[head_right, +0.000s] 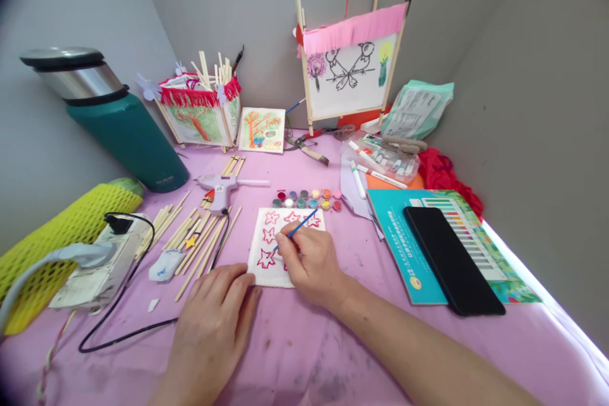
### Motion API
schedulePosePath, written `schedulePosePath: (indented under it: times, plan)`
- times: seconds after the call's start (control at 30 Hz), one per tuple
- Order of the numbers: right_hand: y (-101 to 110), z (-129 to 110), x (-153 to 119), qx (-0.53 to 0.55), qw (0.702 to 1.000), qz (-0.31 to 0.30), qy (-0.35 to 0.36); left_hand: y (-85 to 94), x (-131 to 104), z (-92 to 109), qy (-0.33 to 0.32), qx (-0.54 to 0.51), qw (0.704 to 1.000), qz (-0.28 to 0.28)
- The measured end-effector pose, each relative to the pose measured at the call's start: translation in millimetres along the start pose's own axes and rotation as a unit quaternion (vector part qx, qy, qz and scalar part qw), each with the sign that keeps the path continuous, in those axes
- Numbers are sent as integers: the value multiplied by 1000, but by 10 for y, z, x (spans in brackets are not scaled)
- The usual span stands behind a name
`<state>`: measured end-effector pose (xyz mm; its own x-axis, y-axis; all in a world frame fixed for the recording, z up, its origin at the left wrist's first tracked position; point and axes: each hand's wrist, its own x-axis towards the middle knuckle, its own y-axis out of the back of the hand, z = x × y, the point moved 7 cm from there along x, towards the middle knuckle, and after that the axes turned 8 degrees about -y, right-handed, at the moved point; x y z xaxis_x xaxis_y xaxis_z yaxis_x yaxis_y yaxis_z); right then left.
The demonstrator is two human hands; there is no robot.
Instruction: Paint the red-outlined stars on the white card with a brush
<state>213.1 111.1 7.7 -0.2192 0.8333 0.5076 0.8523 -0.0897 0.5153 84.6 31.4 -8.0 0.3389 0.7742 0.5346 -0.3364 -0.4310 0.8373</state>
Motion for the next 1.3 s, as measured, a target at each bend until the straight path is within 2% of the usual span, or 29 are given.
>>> schedulePosePath:
  times: [1.3]
  plan:
    - [-15,6,-11,3,1000,-6,5,0,-2,-6,1,-2,1000,-1]
